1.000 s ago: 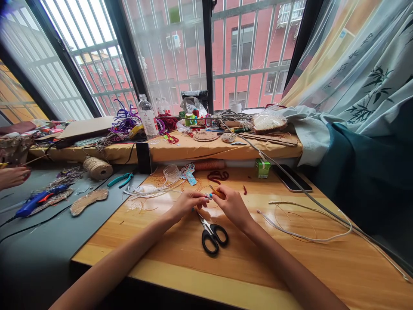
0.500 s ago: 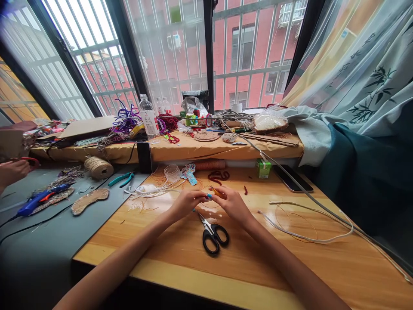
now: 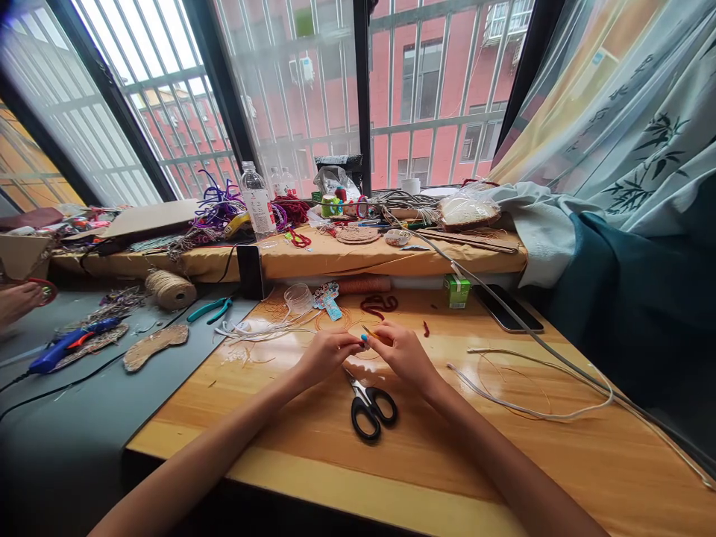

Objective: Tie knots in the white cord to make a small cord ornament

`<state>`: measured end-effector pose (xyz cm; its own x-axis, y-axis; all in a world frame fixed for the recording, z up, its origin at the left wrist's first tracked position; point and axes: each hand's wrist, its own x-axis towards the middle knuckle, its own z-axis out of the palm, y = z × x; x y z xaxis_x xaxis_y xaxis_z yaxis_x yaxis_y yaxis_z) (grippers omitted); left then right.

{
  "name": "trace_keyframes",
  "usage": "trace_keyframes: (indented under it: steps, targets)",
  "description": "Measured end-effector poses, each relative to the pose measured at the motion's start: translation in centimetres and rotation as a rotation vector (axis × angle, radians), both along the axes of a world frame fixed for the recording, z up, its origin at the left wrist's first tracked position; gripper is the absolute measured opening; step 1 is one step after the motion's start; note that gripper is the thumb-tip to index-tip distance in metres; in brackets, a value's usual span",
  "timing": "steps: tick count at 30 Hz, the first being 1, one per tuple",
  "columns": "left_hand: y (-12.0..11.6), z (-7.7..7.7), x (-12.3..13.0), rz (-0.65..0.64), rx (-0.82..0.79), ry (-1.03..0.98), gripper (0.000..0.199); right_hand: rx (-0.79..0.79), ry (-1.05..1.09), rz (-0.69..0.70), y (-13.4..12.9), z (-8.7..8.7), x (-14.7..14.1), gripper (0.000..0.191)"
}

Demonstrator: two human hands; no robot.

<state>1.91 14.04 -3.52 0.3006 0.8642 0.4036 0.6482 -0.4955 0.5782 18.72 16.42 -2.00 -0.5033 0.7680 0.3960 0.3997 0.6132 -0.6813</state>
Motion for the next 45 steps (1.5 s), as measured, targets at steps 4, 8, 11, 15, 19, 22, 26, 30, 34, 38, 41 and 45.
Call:
trace_keyframes:
  steps: [4, 8, 11, 15, 19, 22, 26, 30, 34, 38, 41, 45]
  targets:
    - [-0.2, 0.3, 0.1, -0.002, -0.099, -0.091, 0.02, 0.0, 0.002, -0.004, 0.1, -0.1, 0.0, 0.031]
    - [-0.3, 0.4, 0.4, 0.023, -0.177, -0.171, 0.02, -0.018, 0.027, -0.016, 0.1, -0.2, 0.1, 0.03]
    - [0.0, 0.1, 0.4, 0.052, -0.224, -0.29, 0.024, -0.136, 0.116, -0.037, 0.5, -0.2, 0.2, 0.033]
    - [0.8, -0.6, 0.1, -0.019, -0.336, -0.447, 0.029, -0.422, 0.292, -0.13, 1.2, 0.0, 0.5, 0.047]
    - [1.5, -1.0, -0.1, -0.057, -0.441, -0.544, 0.036, -0.436, 0.378, -0.194, 1.7, 0.3, 0.9, 0.064]
    - [1.6, -1.0, -0.2, -0.046, -0.468, -0.607, 0.042, -0.329, 0.371, -0.185, 1.8, 0.7, 1.4, 0.067]
    - [1.5, -0.6, -0.3, -0.048, -0.467, -0.666, 0.039, -0.347, 0.358, -0.156, 1.6, 1.5, 1.7, 0.052]
    - [1.3, -0.3, -0.4, -0.013, -0.392, -0.704, 0.032, -0.551, 0.302, -0.132, 1.2, 1.9, 1.4, 0.043]
    - [0.7, 0.1, -0.1, 0.044, -0.272, -0.599, 0.028, -0.762, 0.125, 0.016, 0.4, 1.1, 0.5, 0.04]
    - [0.1, 0.0, 0.4, 0.085, -0.024, -0.329, 0.023, -0.879, 0.25, 0.135, -0.2, 0.1, -0.4, 0.035]
    - [-0.1, -0.4, 0.5, 0.106, 0.21, -0.117, 0.022, -0.939, 0.422, 0.056, -0.4, -0.1, -0.8, 0.034]
    - [-0.2, -1.0, 0.5, 0.142, 0.359, 0.083, 0.022, -0.855, 0.442, -0.039, -0.4, -0.2, -0.9, 0.037]
